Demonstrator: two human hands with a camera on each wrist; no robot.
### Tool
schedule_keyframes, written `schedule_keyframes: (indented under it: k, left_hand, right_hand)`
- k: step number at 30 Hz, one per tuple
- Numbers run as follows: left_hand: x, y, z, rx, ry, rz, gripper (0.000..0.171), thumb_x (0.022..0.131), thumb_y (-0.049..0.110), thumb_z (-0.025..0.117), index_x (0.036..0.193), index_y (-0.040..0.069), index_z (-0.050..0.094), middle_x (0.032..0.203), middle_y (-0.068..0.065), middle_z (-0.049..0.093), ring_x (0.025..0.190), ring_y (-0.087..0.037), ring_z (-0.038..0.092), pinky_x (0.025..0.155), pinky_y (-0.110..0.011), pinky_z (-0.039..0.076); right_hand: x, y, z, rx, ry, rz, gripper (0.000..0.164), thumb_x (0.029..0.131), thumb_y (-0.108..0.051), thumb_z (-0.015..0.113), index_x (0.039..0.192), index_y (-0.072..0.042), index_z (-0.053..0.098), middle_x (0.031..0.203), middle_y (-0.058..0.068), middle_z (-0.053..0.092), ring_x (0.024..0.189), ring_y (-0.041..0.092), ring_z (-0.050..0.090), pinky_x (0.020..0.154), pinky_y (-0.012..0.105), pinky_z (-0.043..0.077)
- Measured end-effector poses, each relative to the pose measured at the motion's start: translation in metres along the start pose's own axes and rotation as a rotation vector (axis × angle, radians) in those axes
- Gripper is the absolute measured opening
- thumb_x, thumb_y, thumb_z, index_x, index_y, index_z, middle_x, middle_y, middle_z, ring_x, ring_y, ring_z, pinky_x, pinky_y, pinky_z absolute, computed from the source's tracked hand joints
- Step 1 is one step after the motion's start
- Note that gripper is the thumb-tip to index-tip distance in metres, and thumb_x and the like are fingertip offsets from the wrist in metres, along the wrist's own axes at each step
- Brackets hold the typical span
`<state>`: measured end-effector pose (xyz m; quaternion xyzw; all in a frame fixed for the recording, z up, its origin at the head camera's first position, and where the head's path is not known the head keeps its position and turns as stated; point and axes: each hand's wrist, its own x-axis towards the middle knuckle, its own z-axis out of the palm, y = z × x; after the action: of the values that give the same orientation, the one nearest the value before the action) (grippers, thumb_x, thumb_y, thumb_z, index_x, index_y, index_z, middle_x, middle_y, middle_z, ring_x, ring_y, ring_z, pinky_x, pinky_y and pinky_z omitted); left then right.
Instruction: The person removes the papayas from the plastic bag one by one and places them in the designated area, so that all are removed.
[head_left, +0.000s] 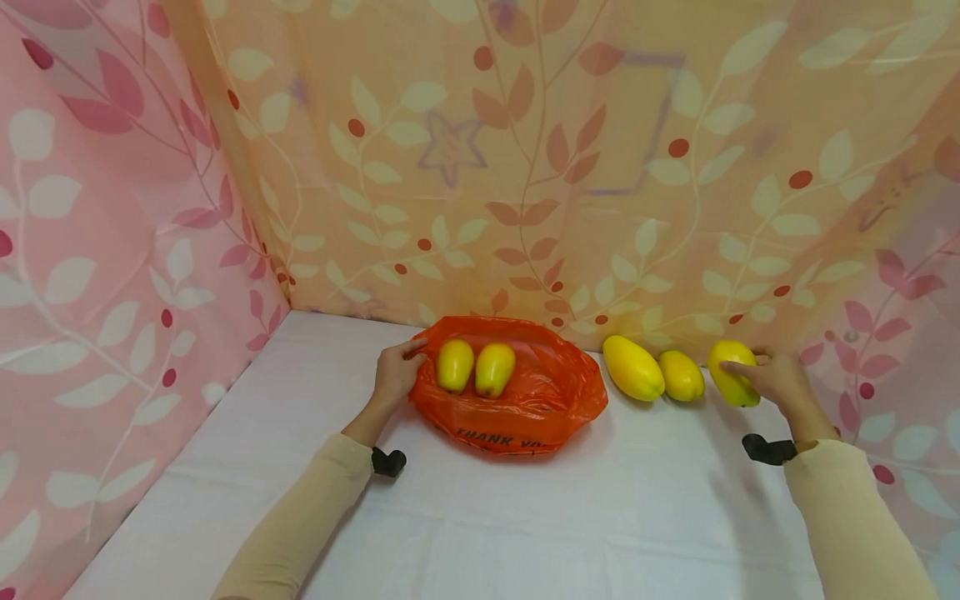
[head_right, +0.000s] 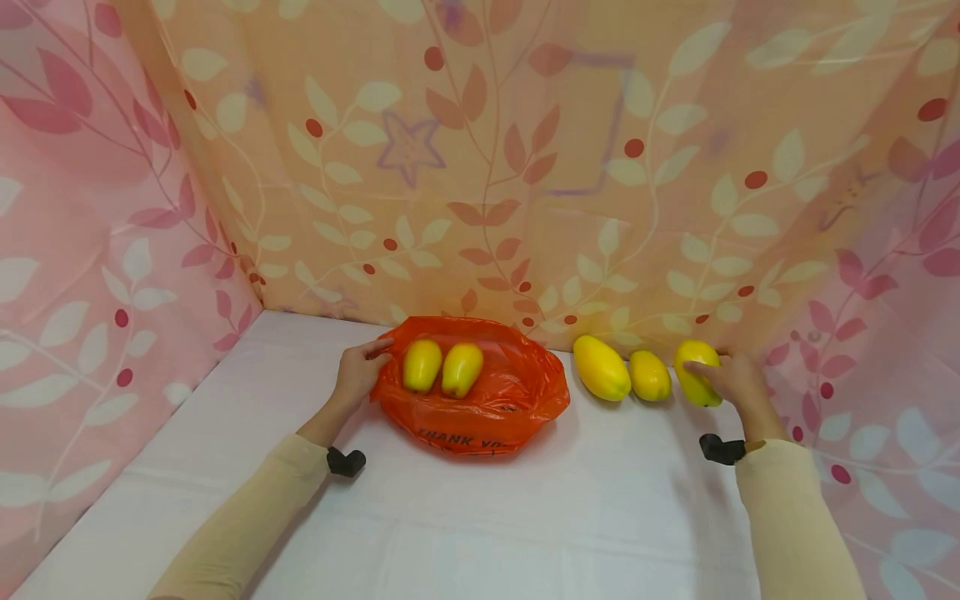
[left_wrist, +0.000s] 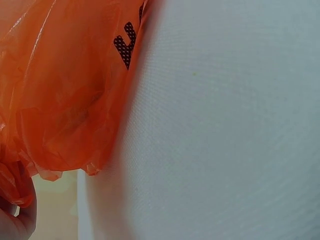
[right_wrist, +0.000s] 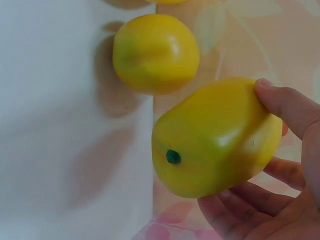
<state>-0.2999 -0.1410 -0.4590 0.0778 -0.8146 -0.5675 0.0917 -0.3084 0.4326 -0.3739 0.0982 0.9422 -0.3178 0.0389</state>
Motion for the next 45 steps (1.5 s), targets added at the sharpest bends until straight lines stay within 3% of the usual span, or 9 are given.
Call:
schedule_keyframes:
  k: [12,20,27,32,45]
  left_hand:
    - [0.002,-0.003,0.001,0.012,0.001,0.009,0.033,0.093,0.006,0.062,0.125,0.006,0.067,0.133,-0.016,0.062,0.124,-0.026,0.053,0.097,-0.038,0.045]
    - [0.002,-0.003,0.001,0.014,0.007,0.017,0.033,0.092,0.005,0.062,0.124,0.005,0.067,0.129,-0.018,0.064,0.131,-0.03,0.052,0.108,-0.044,0.043]
    - [0.003,-0.003,0.002,-0.008,0.004,0.004,0.032,0.092,0.006,0.063,0.123,0.006,0.068,0.129,-0.017,0.064,0.131,-0.029,0.052,0.107,-0.043,0.044]
    - [0.004,-0.003,0.002,-0.012,0.009,0.005,0.032,0.091,0.006,0.063,0.123,0.006,0.068,0.13,-0.018,0.063,0.132,-0.029,0.051,0.108,-0.044,0.043]
    - [0.003,-0.005,0.002,0.015,0.008,0.0,0.032,0.092,0.007,0.063,0.124,0.006,0.067,0.131,-0.017,0.063,0.133,-0.029,0.05,0.11,-0.044,0.041]
  right_hand:
    - [0.004,0.013,0.009,0.064,-0.004,0.069,0.097,0.089,-0.062,0.055,0.146,0.01,0.025,0.138,0.036,0.034,0.111,0.049,0.04,0.099,0.065,0.041]
    - [0.007,0.02,0.019,0.05,0.009,0.056,0.09,0.089,-0.058,0.058,0.142,0.01,0.032,0.125,0.03,0.035,0.11,0.047,0.04,0.104,0.064,0.039]
    - [0.008,0.027,0.02,0.026,-0.028,0.139,0.101,0.09,-0.06,0.056,0.151,0.007,0.012,0.15,0.038,0.016,0.125,0.056,0.029,0.105,0.07,0.03]
    - [0.011,0.032,0.024,-0.011,-0.041,0.144,0.103,0.091,-0.063,0.051,0.149,0.012,0.012,0.144,0.04,0.025,0.122,0.055,0.033,0.106,0.068,0.032]
    - [0.02,0.037,0.039,0.052,0.006,0.162,0.091,0.094,-0.054,0.052,0.145,0.014,0.019,0.14,0.038,0.03,0.12,0.052,0.035,0.108,0.065,0.032]
